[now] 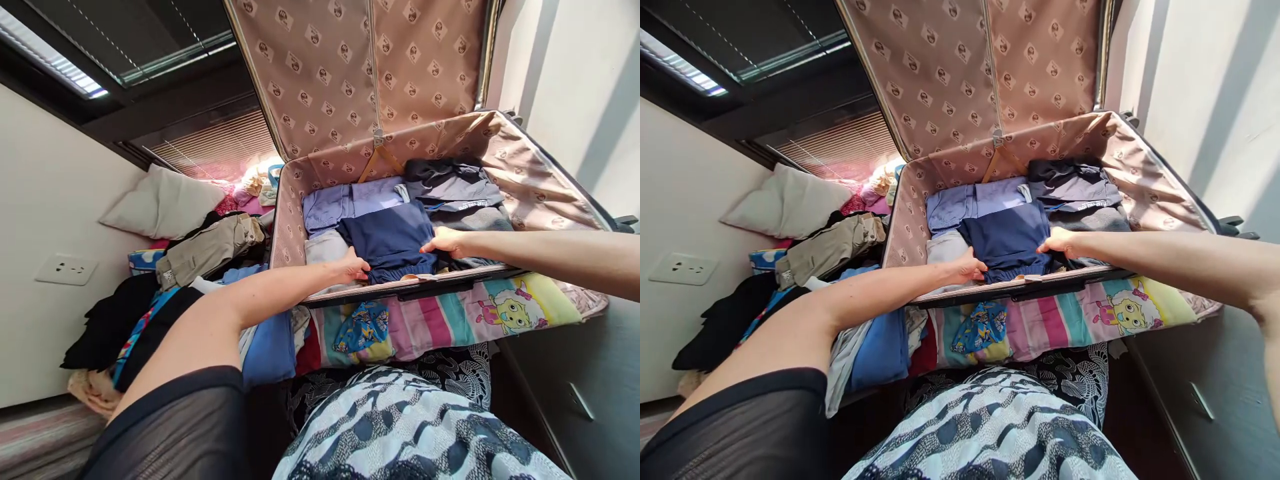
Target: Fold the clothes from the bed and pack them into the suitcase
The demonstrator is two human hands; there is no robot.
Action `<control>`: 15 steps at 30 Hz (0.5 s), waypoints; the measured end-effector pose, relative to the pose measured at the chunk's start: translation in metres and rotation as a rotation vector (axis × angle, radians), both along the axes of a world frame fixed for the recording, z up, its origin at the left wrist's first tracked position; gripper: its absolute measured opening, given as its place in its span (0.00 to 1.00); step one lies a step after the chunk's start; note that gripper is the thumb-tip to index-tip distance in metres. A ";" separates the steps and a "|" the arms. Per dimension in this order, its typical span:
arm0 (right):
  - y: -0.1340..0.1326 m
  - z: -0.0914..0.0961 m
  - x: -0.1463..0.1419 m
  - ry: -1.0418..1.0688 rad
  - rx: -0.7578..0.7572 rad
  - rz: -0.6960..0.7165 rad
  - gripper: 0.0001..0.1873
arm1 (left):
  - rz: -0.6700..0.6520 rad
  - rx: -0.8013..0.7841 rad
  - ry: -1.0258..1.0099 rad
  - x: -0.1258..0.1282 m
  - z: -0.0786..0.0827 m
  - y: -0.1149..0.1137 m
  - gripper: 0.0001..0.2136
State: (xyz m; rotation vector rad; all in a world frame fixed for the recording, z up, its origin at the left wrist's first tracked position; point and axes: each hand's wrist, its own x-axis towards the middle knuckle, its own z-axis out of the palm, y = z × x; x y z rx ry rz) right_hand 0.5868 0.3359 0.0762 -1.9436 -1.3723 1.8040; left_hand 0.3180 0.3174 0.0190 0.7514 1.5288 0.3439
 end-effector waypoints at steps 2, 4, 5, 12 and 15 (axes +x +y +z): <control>-0.002 -0.002 0.001 -0.108 -0.084 -0.014 0.07 | -0.072 -0.087 0.140 0.001 0.004 0.001 0.37; -0.001 -0.005 0.001 -0.163 -0.103 -0.009 0.09 | -0.220 -0.109 0.245 0.004 0.011 0.004 0.28; 0.000 -0.007 0.001 -0.195 -0.085 0.014 0.09 | -0.301 -0.084 0.301 0.005 0.014 0.006 0.24; 0.000 -0.019 -0.003 -0.500 0.022 0.357 0.11 | -0.923 0.830 0.758 -0.001 0.029 0.009 0.25; 0.007 -0.008 -0.007 -0.604 0.070 0.561 0.16 | -1.346 0.858 0.672 0.003 0.017 0.007 0.23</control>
